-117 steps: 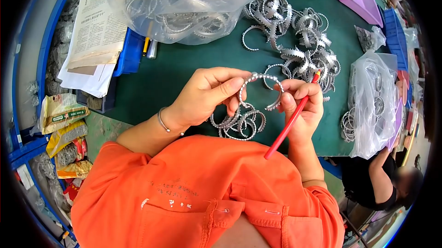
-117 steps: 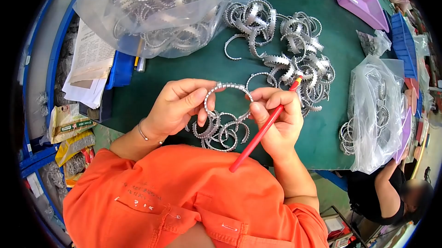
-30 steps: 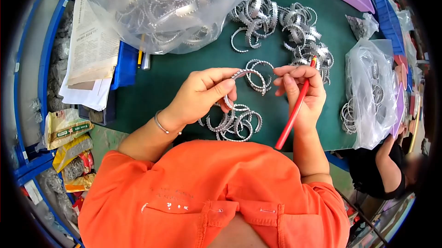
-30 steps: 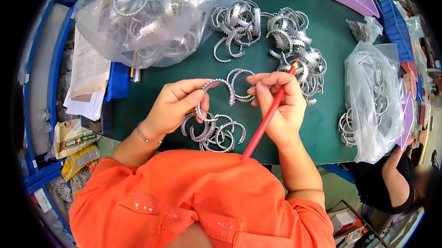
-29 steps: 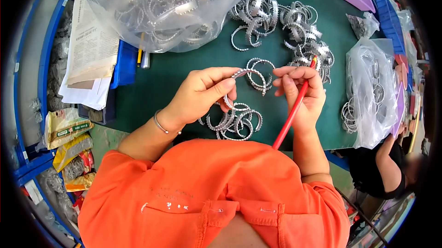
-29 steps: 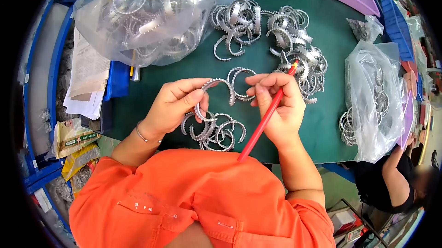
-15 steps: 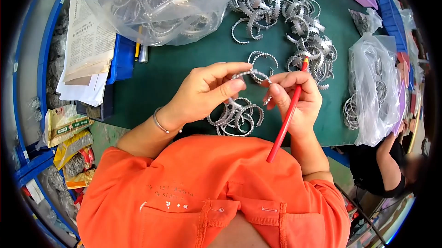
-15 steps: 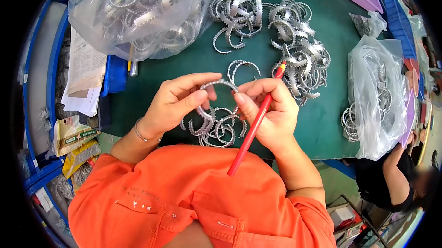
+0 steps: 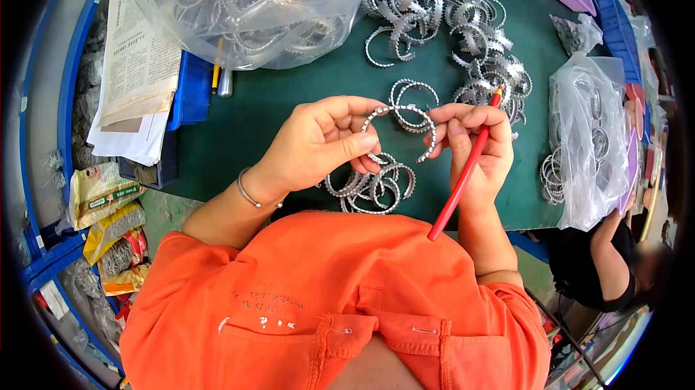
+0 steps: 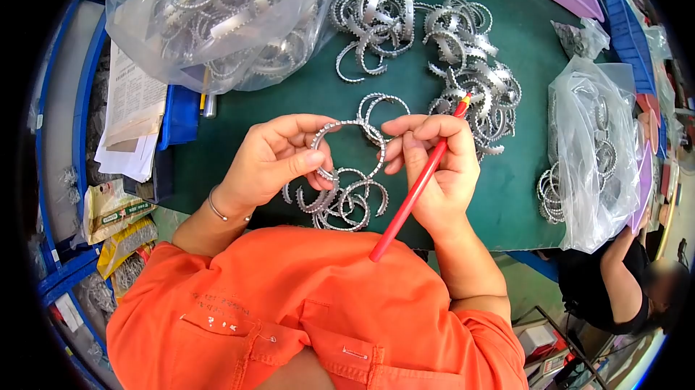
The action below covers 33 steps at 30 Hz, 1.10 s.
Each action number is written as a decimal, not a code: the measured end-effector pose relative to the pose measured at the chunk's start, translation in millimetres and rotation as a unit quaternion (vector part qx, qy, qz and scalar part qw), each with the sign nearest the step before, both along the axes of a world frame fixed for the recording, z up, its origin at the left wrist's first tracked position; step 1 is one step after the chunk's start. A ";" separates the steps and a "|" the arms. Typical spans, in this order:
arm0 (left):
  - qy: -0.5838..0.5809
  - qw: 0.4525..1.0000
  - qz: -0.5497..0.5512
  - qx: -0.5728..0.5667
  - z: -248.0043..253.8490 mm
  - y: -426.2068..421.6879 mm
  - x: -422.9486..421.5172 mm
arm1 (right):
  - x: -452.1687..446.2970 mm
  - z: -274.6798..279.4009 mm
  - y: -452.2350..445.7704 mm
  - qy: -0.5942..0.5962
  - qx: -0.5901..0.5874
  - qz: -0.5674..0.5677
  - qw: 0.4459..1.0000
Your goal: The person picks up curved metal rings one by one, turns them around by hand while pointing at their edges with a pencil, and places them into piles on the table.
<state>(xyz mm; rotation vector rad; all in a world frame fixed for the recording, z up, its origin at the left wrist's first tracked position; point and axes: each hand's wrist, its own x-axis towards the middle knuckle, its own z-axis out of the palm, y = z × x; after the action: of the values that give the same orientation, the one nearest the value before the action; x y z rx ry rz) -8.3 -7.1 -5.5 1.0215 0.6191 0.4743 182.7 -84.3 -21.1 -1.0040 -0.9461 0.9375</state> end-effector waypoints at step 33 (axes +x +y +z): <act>-0.013 0.998 0.014 0.052 0.7 -2.3 -0.7 | -1.1 6.6 -3.2 -0.010 -0.023 0.027 0.999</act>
<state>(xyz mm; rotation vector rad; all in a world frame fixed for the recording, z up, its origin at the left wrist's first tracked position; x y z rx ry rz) -9.0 -9.4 -4.8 1.1038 0.5917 0.5487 181.7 -87.4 -14.5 -1.0319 -0.9769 0.9992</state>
